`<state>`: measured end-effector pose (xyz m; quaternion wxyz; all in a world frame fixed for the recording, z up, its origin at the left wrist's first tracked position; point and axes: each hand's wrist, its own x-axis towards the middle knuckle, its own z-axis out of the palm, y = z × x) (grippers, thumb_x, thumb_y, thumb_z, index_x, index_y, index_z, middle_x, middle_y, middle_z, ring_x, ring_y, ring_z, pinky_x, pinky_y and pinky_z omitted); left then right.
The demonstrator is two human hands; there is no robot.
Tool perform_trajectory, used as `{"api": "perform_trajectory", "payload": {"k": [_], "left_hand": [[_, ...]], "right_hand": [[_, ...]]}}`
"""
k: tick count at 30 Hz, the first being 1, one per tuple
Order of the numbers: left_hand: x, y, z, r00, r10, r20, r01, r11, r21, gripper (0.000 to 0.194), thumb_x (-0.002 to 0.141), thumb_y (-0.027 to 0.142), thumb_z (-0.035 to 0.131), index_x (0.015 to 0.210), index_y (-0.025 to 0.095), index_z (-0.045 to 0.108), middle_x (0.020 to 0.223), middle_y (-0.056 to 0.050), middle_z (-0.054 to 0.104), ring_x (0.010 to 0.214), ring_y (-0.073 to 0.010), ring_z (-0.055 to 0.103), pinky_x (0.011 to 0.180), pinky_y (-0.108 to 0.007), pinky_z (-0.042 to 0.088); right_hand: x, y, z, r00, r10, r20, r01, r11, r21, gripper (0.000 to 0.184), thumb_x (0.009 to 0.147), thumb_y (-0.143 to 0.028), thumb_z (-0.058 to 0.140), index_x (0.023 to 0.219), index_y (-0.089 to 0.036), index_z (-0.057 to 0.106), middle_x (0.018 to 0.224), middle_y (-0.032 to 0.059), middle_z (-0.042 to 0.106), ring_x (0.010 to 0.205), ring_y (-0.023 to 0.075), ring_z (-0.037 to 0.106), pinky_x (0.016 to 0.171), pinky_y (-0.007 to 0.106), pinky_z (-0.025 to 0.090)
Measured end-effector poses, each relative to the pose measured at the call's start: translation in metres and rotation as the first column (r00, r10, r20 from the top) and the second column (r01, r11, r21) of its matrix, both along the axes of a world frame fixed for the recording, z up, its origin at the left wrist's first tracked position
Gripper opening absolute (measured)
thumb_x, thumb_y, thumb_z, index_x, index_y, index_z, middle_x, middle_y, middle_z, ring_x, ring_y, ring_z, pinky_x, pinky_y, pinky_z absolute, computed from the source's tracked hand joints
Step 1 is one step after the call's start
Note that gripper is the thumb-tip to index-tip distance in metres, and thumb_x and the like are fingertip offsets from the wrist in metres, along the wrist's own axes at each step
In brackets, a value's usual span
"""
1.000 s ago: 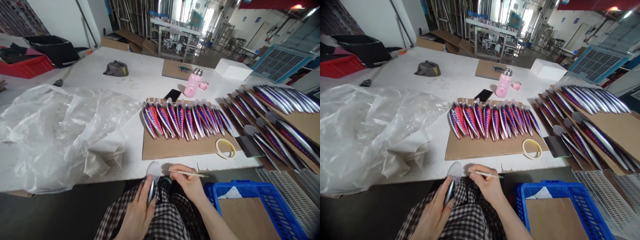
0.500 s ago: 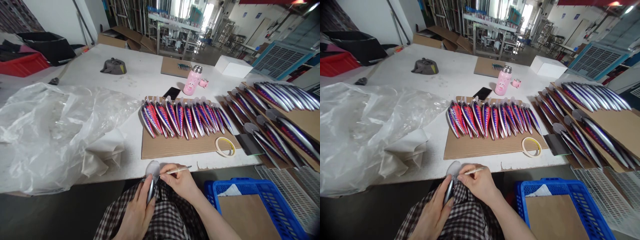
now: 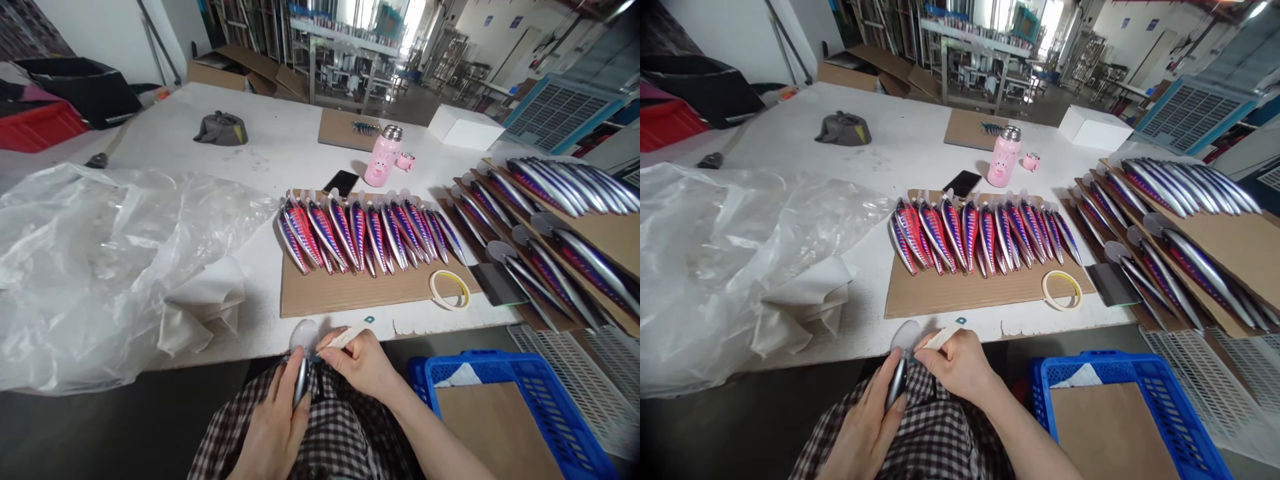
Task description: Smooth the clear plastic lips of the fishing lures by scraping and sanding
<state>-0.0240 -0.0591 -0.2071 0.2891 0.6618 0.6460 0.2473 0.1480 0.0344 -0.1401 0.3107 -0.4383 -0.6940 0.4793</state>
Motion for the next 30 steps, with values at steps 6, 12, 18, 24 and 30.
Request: {"api": "perform_trajectory", "payload": {"k": [6, 12, 18, 24, 30], "left_hand": [[0.003, -0.001, 0.004, 1.0, 0.017, 0.009, -0.017, 1.0, -0.005, 0.048, 0.099, 0.024, 0.029, 0.146, 0.024, 0.03, 0.141, -0.018, 0.052, 0.131, -0.0294, 0.049, 0.094, -0.048, 0.052], [0.003, -0.001, 0.005, 1.0, 0.018, 0.009, -0.018, 1.0, 0.009, 0.048, 0.1, 0.026, 0.027, 0.147, 0.025, 0.03, 0.14, -0.018, 0.053, 0.129, -0.0307, 0.052, 0.091, -0.048, 0.054], [0.003, -0.001, 0.006, 1.0, 0.027, 0.015, -0.027, 1.0, -0.007, 0.048, 0.099, 0.027, 0.028, 0.147, 0.025, 0.031, 0.14, -0.018, 0.053, 0.128, -0.0313, 0.053, 0.092, -0.049, 0.053], [0.0, -0.002, -0.002, 1.0, 0.005, 0.003, -0.005, 1.0, 0.013, 0.048, 0.099, 0.026, 0.029, 0.148, 0.027, 0.029, 0.143, -0.015, 0.052, 0.13, -0.0289, 0.05, 0.093, -0.047, 0.053], [-0.002, -0.002, -0.003, 1.0, -0.019, -0.004, 0.019, 0.999, 0.045, 0.049, 0.099, 0.026, 0.029, 0.148, 0.027, 0.026, 0.142, -0.016, 0.052, 0.128, -0.0281, 0.053, 0.092, -0.045, 0.055]], "right_hand": [[-0.002, -0.002, -0.002, 1.0, -0.01, 0.013, 0.01, 0.999, 0.039, 0.017, 0.087, -0.026, 0.06, 0.077, -0.02, 0.073, 0.08, 0.0019, 0.076, 0.076, 0.0177, 0.07, 0.073, 0.025, 0.052], [-0.004, -0.004, -0.008, 0.997, -0.07, 0.028, 0.068, 0.996, 0.054, 0.018, 0.089, -0.029, 0.058, 0.081, -0.023, 0.074, 0.083, 0.0023, 0.077, 0.078, 0.0195, 0.071, 0.073, 0.027, 0.053], [-0.002, -0.005, -0.008, 0.998, -0.06, 0.029, 0.058, 0.995, 0.076, 0.019, 0.088, -0.029, 0.058, 0.08, -0.022, 0.075, 0.082, 0.0016, 0.078, 0.077, 0.0184, 0.071, 0.073, 0.026, 0.053], [-0.004, -0.008, -0.009, 0.992, -0.109, 0.069, 0.103, 0.991, 0.09, 0.02, 0.088, -0.03, 0.058, 0.079, -0.022, 0.075, 0.08, 0.0029, 0.077, 0.076, 0.019, 0.07, 0.072, 0.028, 0.052], [-0.004, -0.008, -0.009, 0.993, -0.09, 0.078, 0.082, 0.991, 0.106, 0.021, 0.088, -0.032, 0.057, 0.08, -0.022, 0.074, 0.079, 0.0023, 0.077, 0.075, 0.0187, 0.07, 0.072, 0.027, 0.052]]}}
